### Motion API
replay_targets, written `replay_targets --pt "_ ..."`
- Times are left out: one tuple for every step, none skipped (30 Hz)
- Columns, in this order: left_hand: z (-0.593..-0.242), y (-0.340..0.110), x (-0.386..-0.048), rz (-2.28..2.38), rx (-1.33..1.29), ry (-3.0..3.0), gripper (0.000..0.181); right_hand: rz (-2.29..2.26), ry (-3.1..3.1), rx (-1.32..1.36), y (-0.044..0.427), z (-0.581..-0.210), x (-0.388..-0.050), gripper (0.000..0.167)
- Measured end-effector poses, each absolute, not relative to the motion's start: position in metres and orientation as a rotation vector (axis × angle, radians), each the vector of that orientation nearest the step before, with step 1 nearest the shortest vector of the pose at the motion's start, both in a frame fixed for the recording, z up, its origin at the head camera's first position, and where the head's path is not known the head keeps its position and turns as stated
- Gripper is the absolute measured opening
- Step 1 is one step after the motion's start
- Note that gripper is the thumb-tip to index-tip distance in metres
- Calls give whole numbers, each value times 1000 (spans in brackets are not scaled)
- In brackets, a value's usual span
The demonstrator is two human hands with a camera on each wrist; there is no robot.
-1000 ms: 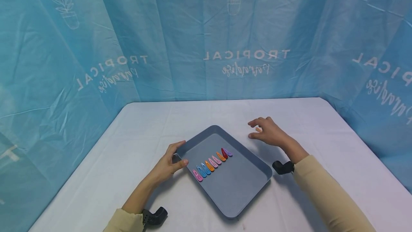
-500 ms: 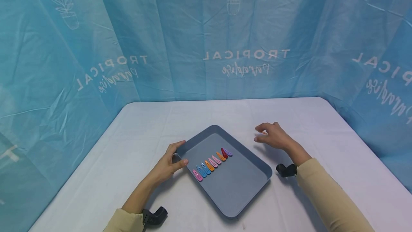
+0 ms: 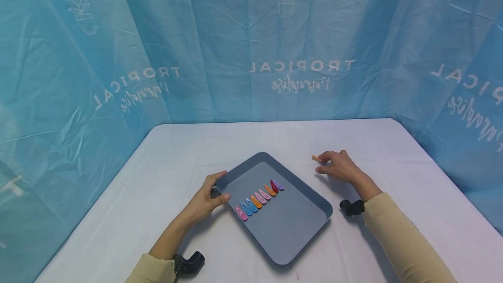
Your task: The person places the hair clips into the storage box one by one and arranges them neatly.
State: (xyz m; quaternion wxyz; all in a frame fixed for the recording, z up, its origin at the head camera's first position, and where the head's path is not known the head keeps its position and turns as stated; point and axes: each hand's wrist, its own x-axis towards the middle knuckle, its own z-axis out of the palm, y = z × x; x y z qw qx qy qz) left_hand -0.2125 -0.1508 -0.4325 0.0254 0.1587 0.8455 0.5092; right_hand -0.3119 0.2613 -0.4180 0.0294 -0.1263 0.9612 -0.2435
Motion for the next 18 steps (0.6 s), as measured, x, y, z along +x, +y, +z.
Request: replay_targets --pt "-432 -151 -212 1571 487 2618 71 -751 2969 -377 262 -418 -313 51" --pt "-432 -151 -213 1566 486 2623 71 -752 2969 -361 263 -418 -313 51" --pt "-432 -151 -213 1561 486 2628 71 -750 2969 -347 263 -419 -314 51" --pt "-432 -150 -214 1559 486 2631 72 -750 2971 -339 264 -419 -315 51" --pt "-433 -150 -214 1558 488 2634 72 -749 2971 -323 264 -420 -316 51" --pt "-433 -150 -214 1554 489 2637 72 -749 2970 -309 264 -420 -316 51" --pt "-433 -150 -214 1554 490 2637 72 -751 2970 -305 264 -421 -317 51" --pt "-433 -150 -214 1557 493 2636 72 -751 2973 -302 264 -421 -318 51" --pt "-432 -150 -214 1562 491 2632 72 -748 2977 -304 264 -422 -319 50" --pt "-432 -150 -213 1563 489 2632 72 -750 2983 -312 264 -422 -320 50" --pt "-432 -150 -213 1565 488 2632 72 -749 2991 -321 263 -422 -321 50" --pt "-432 -150 -213 1566 487 2633 72 -749 2996 -325 263 -423 -322 50" --pt "-433 -150 -213 1568 489 2632 72 -748 3003 -333 263 -423 -323 49" --pt "-433 -150 -213 1568 490 2632 72 -750 3006 -339 263 -423 -324 49" --pt "-433 -150 -213 1569 488 2632 72 -755 3008 -343 262 -423 -324 49" --pt "-433 -150 -213 1566 489 2632 72 -759 3010 -346 262 -423 -325 49" --pt "-434 -150 -213 1566 487 2630 72 -764 3010 -346 261 -423 -326 49" --pt "-434 -150 -213 1564 486 2631 71 -770 3008 -344 261 -423 -327 49"
